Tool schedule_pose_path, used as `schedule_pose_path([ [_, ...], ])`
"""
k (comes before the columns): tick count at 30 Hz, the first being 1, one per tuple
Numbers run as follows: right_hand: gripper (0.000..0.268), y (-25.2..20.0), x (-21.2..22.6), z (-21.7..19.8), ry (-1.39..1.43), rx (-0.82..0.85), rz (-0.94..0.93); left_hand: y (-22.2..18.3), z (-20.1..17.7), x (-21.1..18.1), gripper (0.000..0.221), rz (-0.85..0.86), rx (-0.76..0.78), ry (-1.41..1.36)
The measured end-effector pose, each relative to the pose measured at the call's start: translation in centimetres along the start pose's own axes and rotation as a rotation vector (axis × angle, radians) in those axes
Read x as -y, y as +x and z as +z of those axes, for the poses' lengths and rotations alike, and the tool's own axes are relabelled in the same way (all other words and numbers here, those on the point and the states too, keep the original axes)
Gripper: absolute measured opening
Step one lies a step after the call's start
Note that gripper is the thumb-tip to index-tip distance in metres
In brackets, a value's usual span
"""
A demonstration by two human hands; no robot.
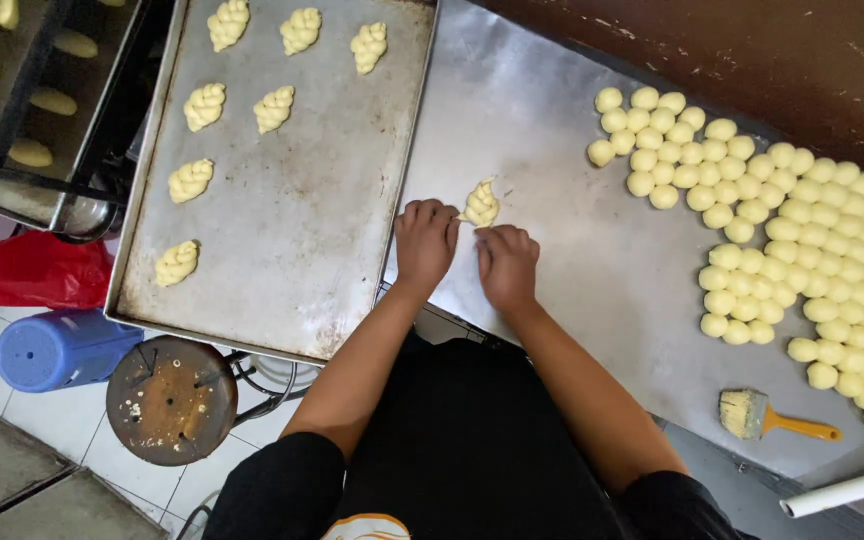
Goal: Rolling small dough balls into long strips and braiding them into loaves on a metal table.
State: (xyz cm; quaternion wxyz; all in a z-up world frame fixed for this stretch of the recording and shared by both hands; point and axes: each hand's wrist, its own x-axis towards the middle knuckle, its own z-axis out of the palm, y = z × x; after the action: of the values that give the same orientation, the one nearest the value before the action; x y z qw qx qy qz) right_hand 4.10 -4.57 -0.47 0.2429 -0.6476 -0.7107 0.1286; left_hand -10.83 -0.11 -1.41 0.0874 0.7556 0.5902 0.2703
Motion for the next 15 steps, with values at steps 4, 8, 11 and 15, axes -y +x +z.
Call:
schedule_pose_path([
  [4,0.034,-1.9,0.0,0.8,-0.165,0.096,-0.037,-0.5,0.1,-1.2,0.009,0.023,-0.014,-0.024],
  [8,0.023,-2.5,-1.9,1.7,-0.195,-0.046,-0.219,-2.1,-1.1,-3.3,0.018,0.184,0.092,-0.058],
  [11,0.019,-1.0,-2.6,-0.1,-0.06,-0.101,-0.159,-2.6,-1.6,-3.9,0.028,0.237,0.115,0.045],
  [15,0.012,1.1,-3.5,-0.6,-0.067,-0.116,-0.034,-3.4,-1.2,-4.5,0.038,0.206,0.156,0.091],
])
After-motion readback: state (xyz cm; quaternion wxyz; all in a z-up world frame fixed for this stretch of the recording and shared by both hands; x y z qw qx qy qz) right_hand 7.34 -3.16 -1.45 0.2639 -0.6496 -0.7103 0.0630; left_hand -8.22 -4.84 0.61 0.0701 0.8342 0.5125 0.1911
